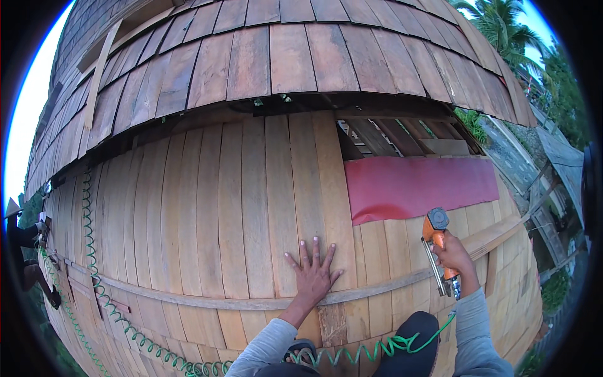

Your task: The person installs wooden tiles on a curved roof by positioning individual shingles and securing them with a pneumatic nail gun. They move across the roof surface, picking up shingles from a stack, aligning them with the existing rows, and firing the nailer into the overlapping wood.

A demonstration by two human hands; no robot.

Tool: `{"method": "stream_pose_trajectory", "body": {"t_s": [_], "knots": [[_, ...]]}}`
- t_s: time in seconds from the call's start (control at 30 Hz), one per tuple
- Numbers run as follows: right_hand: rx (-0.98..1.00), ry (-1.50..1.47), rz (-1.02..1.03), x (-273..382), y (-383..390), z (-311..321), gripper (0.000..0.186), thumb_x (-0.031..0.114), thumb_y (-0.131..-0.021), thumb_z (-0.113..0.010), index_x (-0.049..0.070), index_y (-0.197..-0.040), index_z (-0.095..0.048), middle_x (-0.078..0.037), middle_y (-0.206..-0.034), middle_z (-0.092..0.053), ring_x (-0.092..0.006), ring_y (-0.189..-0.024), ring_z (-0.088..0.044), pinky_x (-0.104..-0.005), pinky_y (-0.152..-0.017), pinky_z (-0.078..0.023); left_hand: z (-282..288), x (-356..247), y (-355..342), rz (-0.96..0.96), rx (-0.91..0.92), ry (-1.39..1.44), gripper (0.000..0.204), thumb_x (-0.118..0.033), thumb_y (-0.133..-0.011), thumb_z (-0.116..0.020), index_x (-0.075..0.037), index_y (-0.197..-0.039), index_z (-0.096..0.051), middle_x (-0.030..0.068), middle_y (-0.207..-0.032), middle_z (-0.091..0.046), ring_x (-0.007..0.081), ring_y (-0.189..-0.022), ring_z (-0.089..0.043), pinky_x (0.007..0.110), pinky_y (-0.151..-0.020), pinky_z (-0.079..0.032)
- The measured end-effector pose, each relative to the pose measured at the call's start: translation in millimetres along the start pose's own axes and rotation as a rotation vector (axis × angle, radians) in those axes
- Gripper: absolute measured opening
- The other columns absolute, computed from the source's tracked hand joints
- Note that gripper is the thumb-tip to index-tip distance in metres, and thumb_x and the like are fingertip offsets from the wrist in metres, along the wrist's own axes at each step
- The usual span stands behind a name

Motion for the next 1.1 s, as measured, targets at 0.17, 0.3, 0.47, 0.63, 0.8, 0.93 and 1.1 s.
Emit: {"method": "stream_pose_trajectory", "body": {"t_s": [0.17, 0.3, 0.47, 0.63, 0.8, 0.93, 1.1], "knots": [[0.139, -0.027, -0.054, 31, -12, -9, 0.042, 0.007, -0.099, -0.068, -0.002, -0.136, -0.051, -0.014, -0.095, -0.071, -0.0188, -0.064, -0.072, -0.0345, -0.058, -0.059, 23, 13, 2, 0.017, 0.001, 0.021, 0.072, -0.057, -0.1, -0.061, -0.021, -0.161, -0.047, 0.0226, -0.17, -0.031, 0.0505, -0.158, -0.017, 0.081, -0.118, -0.004], [0.213, -0.016, -0.141, 32, -23, 18, 0.037, 0.002, -0.096, -0.07, 0.002, -0.131, -0.058, -0.007, -0.095, -0.068, -0.0147, -0.061, -0.067, -0.0305, -0.054, -0.056, 50, 51, -74, 0.179, 0.002, 0.746, 0.063, -0.045, -0.102, -0.067, -0.003, -0.148, -0.058, 0.0188, -0.146, -0.06, 0.0318, -0.139, -0.053, 0.052, -0.119, -0.035], [0.287, 0.047, -0.165, 38, -34, 35, 0.037, 0.001, -0.094, -0.071, 0.001, -0.129, -0.059, -0.007, -0.096, -0.066, -0.0145, -0.062, -0.066, -0.0315, -0.055, -0.058, 148, 69, -233, 0.174, -0.019, 2.008, 0.083, -0.062, -0.111, -0.036, 0.007, -0.157, -0.034, 0.0251, -0.152, -0.051, 0.0333, -0.14, -0.052, 0.047, -0.121, -0.038], [0.362, 0.13, -0.125, 52, -52, 17, 0.043, -0.002, -0.09, -0.071, 0.001, -0.13, -0.058, -0.009, -0.103, -0.067, -0.0186, -0.066, -0.07, -0.0327, -0.056, -0.059, 261, 88, -340, -0.204, -0.519, 2.581, 0.083, -0.074, -0.103, -0.036, -0.015, -0.16, -0.039, 0.0137, -0.16, -0.047, 0.0355, -0.15, -0.041, 0.052, -0.127, -0.03], [0.462, 0.189, -0.182, 49, -72, 6, 0.044, -0.004, -0.087, -0.072, 0.001, -0.129, -0.06, -0.011, -0.106, -0.069, -0.0209, -0.068, -0.072, -0.0347, -0.055, -0.059, 281, 63, -383, -0.823, -0.42, 2.436, 0.077, -0.069, -0.105, -0.034, -0.016, -0.159, -0.043, 0.0096, -0.16, -0.048, 0.0338, -0.15, -0.042, 0.054, -0.126, -0.03], [0.47, 0.211, -0.183, 44, -80, 3, 0.042, -0.001, -0.089, -0.074, 0.001, -0.129, -0.06, -0.011, -0.101, -0.069, -0.0206, -0.064, -0.071, -0.036, -0.053, -0.058, 246, 90, -340, -0.436, -0.5, 2.328, 0.076, -0.068, -0.105, -0.034, -0.015, -0.158, -0.043, 0.0097, -0.16, -0.048, 0.0337, -0.15, -0.042, 0.053, -0.126, -0.03], [0.438, 0.161, -0.151, 28, -84, 16, 0.039, -0.002, -0.09, -0.069, 0.0, -0.127, -0.058, -0.012, -0.093, -0.065, -0.0218, -0.056, -0.068, -0.0365, -0.047, -0.055, 229, 125, -260, -0.124, -0.502, 2.181, 0.075, -0.067, -0.106, -0.035, -0.014, -0.158, -0.043, 0.0099, -0.16, -0.048, 0.0336, -0.149, -0.043, 0.053, -0.126, -0.03]]}}
Point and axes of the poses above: each hand's wrist, its own y-axis away from the middle knuckle, its own z-axis out of the back of the hand, x = y × z, the point moved 7 cm from there along -y, towards the middle knuckle
